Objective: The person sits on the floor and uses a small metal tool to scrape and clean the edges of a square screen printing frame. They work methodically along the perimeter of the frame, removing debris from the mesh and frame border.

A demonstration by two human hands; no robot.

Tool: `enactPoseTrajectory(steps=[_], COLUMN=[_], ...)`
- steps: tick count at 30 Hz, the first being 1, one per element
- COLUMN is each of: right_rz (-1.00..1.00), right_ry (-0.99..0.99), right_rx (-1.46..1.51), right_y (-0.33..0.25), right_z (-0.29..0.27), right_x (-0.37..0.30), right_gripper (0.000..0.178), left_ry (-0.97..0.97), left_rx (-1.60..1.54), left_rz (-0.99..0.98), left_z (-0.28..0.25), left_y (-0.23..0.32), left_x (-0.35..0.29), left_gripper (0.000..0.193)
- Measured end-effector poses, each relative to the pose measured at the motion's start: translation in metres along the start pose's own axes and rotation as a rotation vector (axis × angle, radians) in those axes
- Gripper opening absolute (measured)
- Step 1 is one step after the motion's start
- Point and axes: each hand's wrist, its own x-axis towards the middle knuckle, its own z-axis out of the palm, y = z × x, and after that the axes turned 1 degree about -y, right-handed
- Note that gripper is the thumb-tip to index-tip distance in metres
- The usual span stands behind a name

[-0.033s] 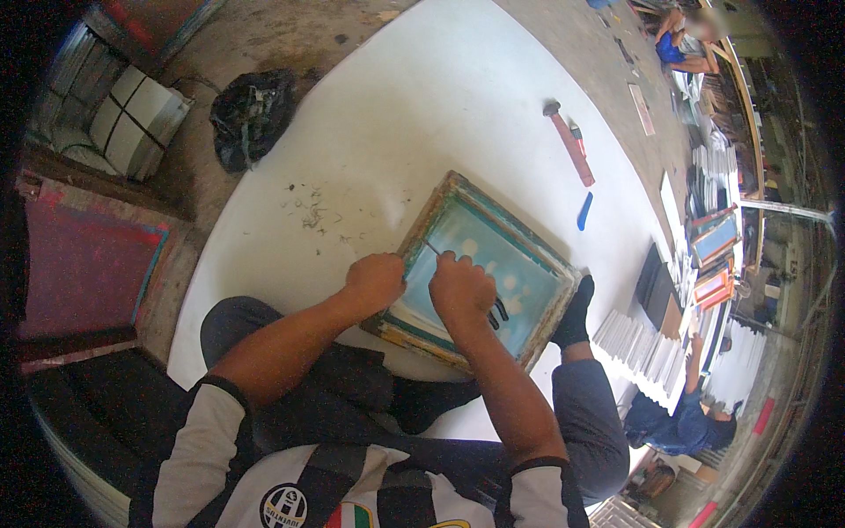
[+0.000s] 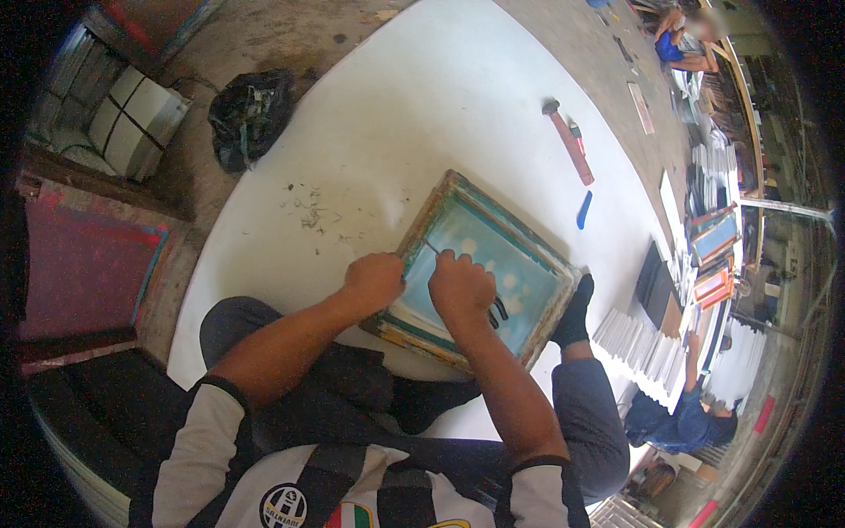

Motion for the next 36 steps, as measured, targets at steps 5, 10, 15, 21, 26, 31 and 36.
enactPoseTrajectory(steps=[5, 10, 15, 21, 26, 31, 36], right_rz=[-0.006, 0.017, -0.003, -0.006, 0.009, 0.023, -0.075], right_ry=[0.002, 0.075, 0.109, 0.129, 0.145, 0.092, 0.209], right_rx=[0.031, 0.120, 0.179, 0.178, 0.176, 0.152, -0.116], right_y=[0.001, 0.001, 0.004, 0.008, 0.006, 0.001, -0.014], right_z=[-0.001, 0.011, 0.018, 0.024, 0.024, 0.016, 0.015], right_x=[-0.002, -0.012, -0.016, -0.018, -0.018, -0.016, -0.012], right_gripper=[0.029, 0.026, 0.028, 0.026, 0.026, 0.021, 0.012], left_ry=[-0.011, 0.015, 0.039, 0.023, 0.047, 0.040, 0.080], left_rx=[0.012, 0.020, 0.013, 0.005, 0.021, 0.008, 0.017], left_rz=[0.009, -0.002, -0.019, -0.030, -0.003, -0.015, 0.003], left_z=[-0.003, -0.002, -0.003, -0.005, -0.004, -0.003, 0.003], left_y=[0.001, 0.001, 0.001, 0.000, -0.001, -0.002, -0.003], left_x=[-0.001, -0.001, 0.000, 0.002, 0.003, 0.003, 0.003], left_gripper=[0.032, 0.035, 0.036, 0.037, 0.037, 0.036, 0.035])
